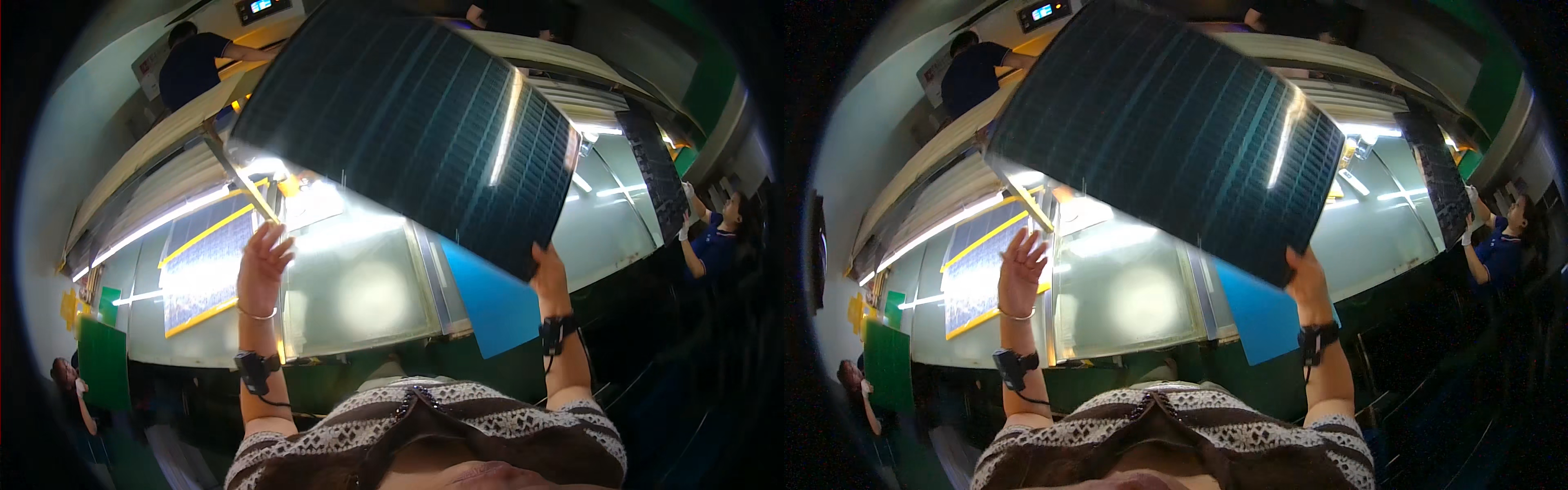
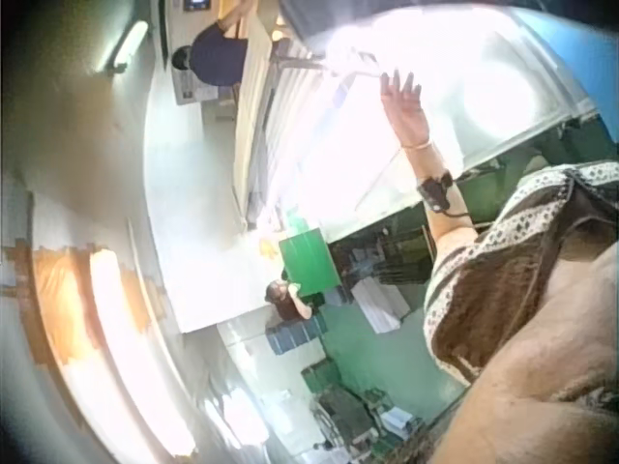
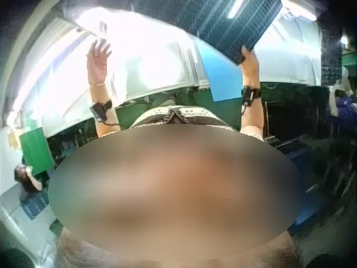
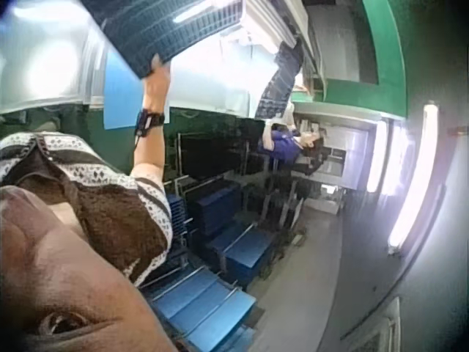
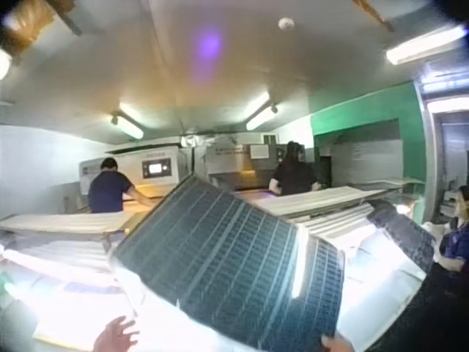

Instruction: Inspecting solar panels and blue boards, then recording inspection results on a quality control log sheet.

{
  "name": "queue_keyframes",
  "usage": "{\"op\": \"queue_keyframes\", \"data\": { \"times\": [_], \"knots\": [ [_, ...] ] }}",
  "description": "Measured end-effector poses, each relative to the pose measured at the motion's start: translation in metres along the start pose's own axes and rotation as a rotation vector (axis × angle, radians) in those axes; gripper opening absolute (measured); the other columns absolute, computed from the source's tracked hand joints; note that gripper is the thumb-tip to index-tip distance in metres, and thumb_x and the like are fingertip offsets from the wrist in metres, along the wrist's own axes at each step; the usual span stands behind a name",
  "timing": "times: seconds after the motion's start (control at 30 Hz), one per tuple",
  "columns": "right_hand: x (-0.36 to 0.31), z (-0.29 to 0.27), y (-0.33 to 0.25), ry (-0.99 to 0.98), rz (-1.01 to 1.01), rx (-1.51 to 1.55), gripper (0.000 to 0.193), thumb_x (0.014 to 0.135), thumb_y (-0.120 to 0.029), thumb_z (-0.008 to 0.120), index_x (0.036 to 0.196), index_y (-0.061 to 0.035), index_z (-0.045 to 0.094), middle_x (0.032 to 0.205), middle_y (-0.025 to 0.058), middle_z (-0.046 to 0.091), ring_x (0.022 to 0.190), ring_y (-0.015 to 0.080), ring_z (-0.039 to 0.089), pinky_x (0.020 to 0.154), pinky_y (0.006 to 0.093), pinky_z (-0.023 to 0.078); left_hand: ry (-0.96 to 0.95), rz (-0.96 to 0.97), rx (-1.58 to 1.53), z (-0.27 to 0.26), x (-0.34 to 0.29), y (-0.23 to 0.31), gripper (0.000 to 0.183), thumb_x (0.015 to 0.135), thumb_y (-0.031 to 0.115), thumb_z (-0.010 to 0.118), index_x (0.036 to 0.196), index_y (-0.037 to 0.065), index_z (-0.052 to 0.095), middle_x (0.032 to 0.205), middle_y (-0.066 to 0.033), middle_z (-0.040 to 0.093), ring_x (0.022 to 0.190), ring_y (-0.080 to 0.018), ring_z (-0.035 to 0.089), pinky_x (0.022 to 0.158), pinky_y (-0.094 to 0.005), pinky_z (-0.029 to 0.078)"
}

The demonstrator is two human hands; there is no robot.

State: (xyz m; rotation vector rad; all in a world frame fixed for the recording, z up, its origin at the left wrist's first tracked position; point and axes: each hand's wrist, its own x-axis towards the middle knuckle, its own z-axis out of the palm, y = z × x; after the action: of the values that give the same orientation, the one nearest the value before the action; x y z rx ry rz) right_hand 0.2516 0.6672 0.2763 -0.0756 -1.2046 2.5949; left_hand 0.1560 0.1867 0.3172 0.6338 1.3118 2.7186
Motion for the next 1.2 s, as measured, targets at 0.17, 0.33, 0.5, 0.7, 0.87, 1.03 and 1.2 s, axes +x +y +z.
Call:
{"op": "queue_keyframes", "data": {
  "times": [0.17,0.33,0.5,0.7,0.87,1.03,1.2],
  "knots": [
    [0.123,0.08,-0.041,-0.124,-0.035,0.443,0.04,0.089,0.003,0.052,0.128,-0.0022,0.044,0.127,0.0177,0.05,0.119,0.0319,0.049,0.102,0.046,0.041,-0.048,-0.491,0.406,-0.004,-0.001,-0.129,0.035,0.092,0.03,0.055,0.114,0.002,0.059,0.099,-0.0102,0.066,0.092,-0.0194,0.063,0.074,-0.0282,0.051],
    [0.26,0.128,-0.06,-0.065,-0.075,0.424,0.035,0.09,0.001,0.051,0.125,-0.0001,0.045,0.127,0.0187,0.05,0.118,0.0313,0.05,0.102,0.0434,0.041,-0.236,-1.059,0.451,-0.008,-0.056,-0.228,0.041,0.093,0.033,0.056,0.121,0.003,0.054,0.108,-0.0076,0.065,0.094,-0.0175,0.063,0.076,-0.029,0.05],
    [0.311,0.126,-0.064,-0.297,0.035,-0.061,0.037,0.097,-0.021,0.047,0.127,0.0004,0.044,0.122,0.0182,0.054,0.113,0.0286,0.055,0.097,0.041,0.046,-0.199,-1.084,0.496,-0.025,-0.076,-0.234,0.046,0.092,0.034,0.056,0.124,0.001,0.052,0.11,-0.0108,0.064,0.097,-0.0193,0.062,0.079,-0.0298,0.049],
    [0.26,0.019,-0.015,-0.417,0.249,-0.901,0.052,0.092,-0.044,0.052,0.117,0.0013,0.058,0.109,0.0154,0.065,0.104,0.0227,0.062,0.092,0.0342,0.048,0.011,-1.093,0.616,-0.064,-0.102,-0.219,0.045,0.091,0.032,0.058,0.121,-0.002,0.054,0.109,-0.0113,0.064,0.096,-0.0191,0.063,0.08,-0.0298,0.049],
    [0.109,-0.199,0.043,0.455,0.036,-1.904,0.046,0.082,-0.038,0.063,0.115,-0.0052,0.058,0.117,0.0177,0.058,0.111,0.0326,0.052,0.093,0.0459,0.041,-0.351,-0.743,1.637,-0.089,-0.125,-0.217,0.057,0.081,0.042,0.064,0.121,0.003,0.056,0.125,-0.018,0.055,0.119,-0.0331,0.05,0.101,-0.0382,0.038],
    [-0.026,-0.257,0.081,0.671,0.453,-2.03,0.091,0.079,-0.063,0.056,0.145,-0.0097,0.023,0.15,0.02,0.017,0.138,0.0386,0.017,0.107,0.0522,0.023,-0.408,-0.94,1.974,-0.062,-0.113,-0.204,0.087,0.077,0.06,0.061,0.141,0.008,0.034,0.151,-0.0176,0.017,0.139,-0.037,0.017,0.108,-0.0489,0.025],
    [-0.058,-0.221,0.099,0.657,0.395,-1.945,0.095,0.076,-0.064,0.059,0.143,-0.005,0.025,0.147,0.0214,0.025,0.124,0.0408,0.04,0.101,0.0506,0.033,-0.343,-1.106,2.036,-0.07,-0.111,-0.221,0.111,0.071,0.068,0.062,0.147,0.006,0.01,0.154,-0.016,0.004,0.141,-0.0341,0.009,0.109,-0.0531,0.02]
  ]
}}
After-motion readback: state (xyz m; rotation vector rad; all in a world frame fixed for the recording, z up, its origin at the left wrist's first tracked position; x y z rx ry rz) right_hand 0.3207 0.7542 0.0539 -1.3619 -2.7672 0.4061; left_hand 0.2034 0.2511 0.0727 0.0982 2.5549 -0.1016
